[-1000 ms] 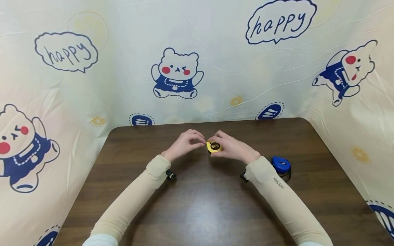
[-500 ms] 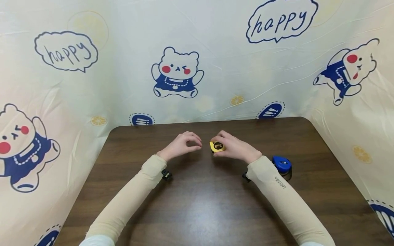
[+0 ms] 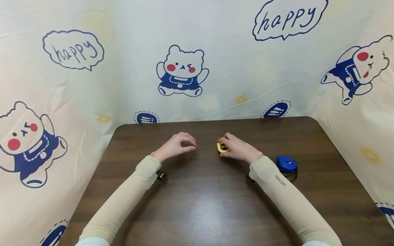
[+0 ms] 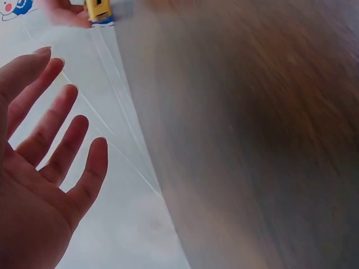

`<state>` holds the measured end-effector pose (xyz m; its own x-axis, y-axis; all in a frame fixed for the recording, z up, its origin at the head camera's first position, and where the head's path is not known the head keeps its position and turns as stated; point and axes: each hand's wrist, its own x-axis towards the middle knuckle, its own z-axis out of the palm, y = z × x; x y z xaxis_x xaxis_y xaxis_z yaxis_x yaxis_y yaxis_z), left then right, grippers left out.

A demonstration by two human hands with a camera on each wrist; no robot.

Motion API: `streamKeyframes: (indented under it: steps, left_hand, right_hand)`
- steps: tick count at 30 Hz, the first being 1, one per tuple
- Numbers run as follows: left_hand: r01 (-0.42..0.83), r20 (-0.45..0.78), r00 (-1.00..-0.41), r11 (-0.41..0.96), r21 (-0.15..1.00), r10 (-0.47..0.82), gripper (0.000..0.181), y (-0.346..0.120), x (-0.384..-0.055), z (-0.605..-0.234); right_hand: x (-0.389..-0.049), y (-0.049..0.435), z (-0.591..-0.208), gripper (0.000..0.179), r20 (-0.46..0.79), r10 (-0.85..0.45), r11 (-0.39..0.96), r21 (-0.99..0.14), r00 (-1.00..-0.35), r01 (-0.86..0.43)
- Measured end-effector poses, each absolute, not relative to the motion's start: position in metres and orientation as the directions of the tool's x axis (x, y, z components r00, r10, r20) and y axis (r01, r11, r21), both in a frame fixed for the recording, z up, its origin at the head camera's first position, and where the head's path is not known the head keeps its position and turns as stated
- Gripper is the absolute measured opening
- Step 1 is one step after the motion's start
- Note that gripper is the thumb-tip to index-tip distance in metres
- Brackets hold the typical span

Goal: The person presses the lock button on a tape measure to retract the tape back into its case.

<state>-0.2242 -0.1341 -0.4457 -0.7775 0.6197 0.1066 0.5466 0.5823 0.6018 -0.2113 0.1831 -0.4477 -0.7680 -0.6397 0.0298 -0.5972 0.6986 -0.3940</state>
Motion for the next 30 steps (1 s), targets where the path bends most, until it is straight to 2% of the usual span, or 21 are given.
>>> streamKeyframes:
  steps: [10, 23, 30]
  left_hand:
    - [0.540, 0.116, -0.792, 0.598, 0.593, 0.600, 0.016, -0.149, -0.220, -0.448]
    - [0.484, 0.083, -0.825, 0.623, 0.615, 0.559, 0.017, -0.175, -0.214, -0.453]
    - [0.490, 0.111, -0.833, 0.631, 0.602, 0.542, 0.018, -0.192, -0.211, -0.454]
  right_hand:
    - [-0.210, 0.193, -0.456, 0.049, -0.082, -0.594, 0.755, -0.398, -0.800, -0.520]
    - [-0.204, 0.211, -0.460, 0.050, -0.111, -0.569, 0.775, -0.403, -0.815, -0.487]
    - [-0.204, 0.211, -0.458, 0.051, -0.113, -0.561, 0.780, -0.404, -0.820, -0.478]
